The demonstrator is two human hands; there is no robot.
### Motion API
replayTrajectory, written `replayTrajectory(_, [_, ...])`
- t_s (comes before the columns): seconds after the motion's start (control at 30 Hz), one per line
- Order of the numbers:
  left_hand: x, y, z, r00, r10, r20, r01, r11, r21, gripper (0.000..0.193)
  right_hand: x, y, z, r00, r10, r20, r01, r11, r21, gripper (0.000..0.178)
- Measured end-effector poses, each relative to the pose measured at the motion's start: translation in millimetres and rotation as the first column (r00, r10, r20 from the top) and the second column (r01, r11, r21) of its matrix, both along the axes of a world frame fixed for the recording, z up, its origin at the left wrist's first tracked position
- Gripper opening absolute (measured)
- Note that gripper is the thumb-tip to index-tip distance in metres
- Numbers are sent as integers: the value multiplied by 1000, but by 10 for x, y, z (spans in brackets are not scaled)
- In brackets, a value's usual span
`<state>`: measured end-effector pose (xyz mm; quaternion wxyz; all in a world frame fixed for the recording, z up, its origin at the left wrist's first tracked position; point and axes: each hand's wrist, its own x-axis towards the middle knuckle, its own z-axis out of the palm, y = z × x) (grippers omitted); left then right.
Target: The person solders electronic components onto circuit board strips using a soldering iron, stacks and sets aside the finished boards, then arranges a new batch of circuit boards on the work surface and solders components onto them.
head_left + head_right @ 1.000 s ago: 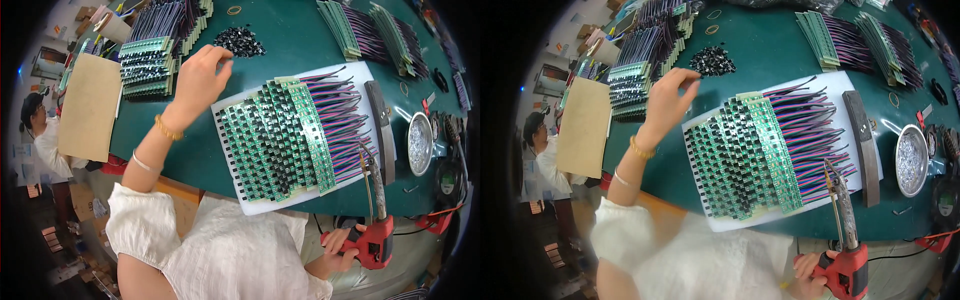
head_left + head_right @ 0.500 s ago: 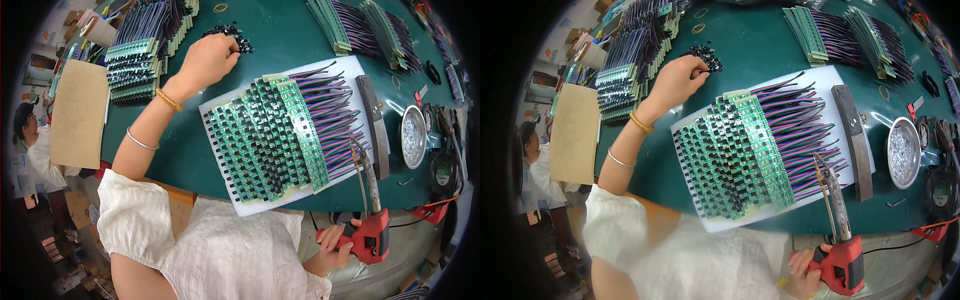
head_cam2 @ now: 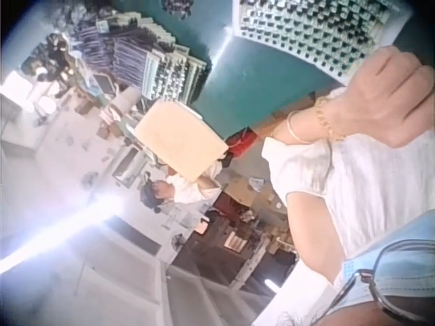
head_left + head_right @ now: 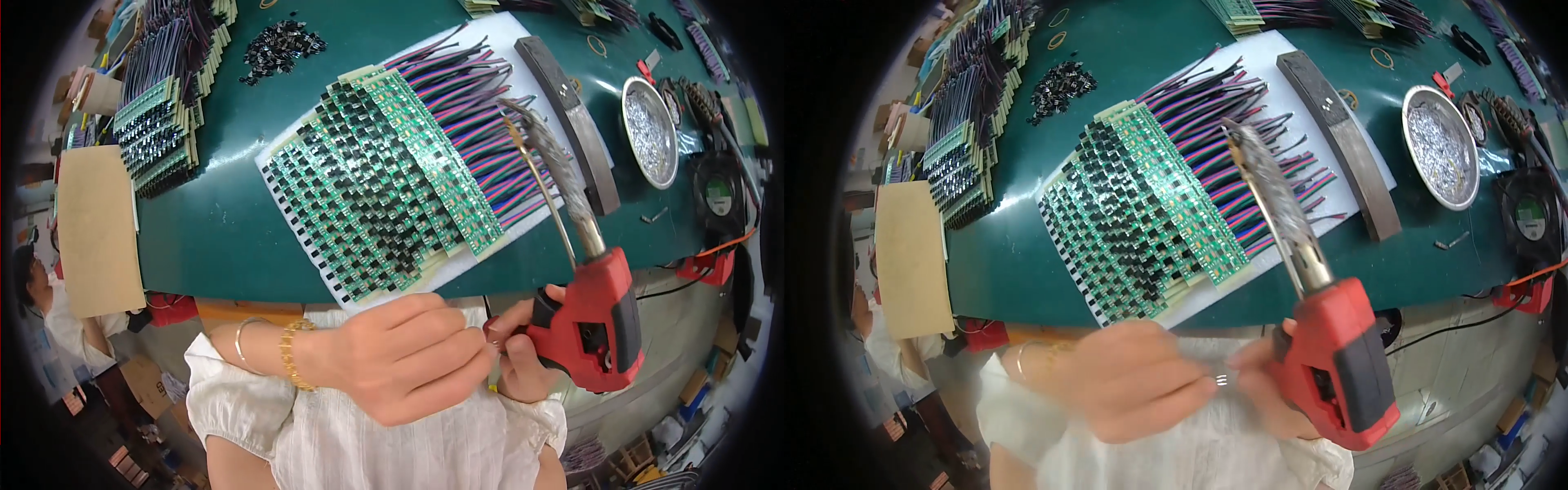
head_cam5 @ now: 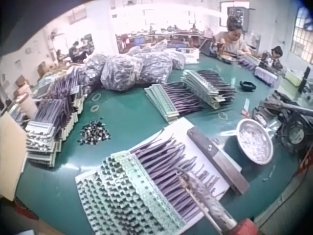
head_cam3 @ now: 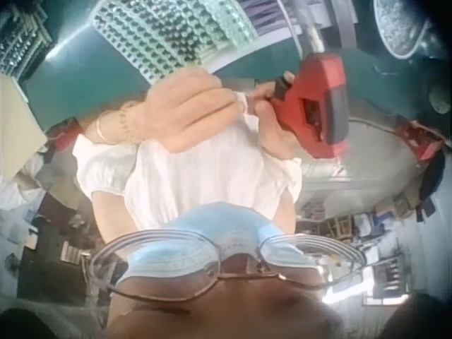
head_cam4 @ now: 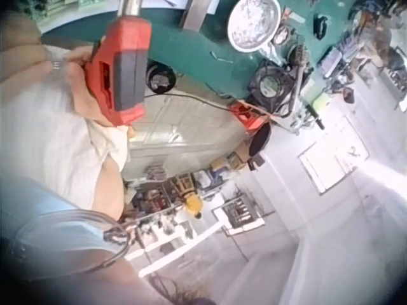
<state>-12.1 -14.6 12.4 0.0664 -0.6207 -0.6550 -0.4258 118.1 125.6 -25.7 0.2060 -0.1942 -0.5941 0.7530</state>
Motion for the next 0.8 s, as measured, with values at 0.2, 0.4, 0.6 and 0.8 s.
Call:
replayTrajectory(0.2, [126,116,-212,996,-42,-85,51,993,109,21,56,-26,105,993,-87,78,91,994,-53,59])
replayTrajectory(0.4, [151,144,-224,994,-41,-104,50,995,84,22,101,1,62,994,-102,40,103,994,-32,61])
replayTrajectory(0.6, [139,188,-187,998,-37,-41,41,995,93,22,99,1,90,991,-122,59,123,992,-6,63])
replayTrajectory(0.8, [160,182,-213,999,12,47,-15,998,62,29,210,92,-104,996,-56,64,46,988,147,61])
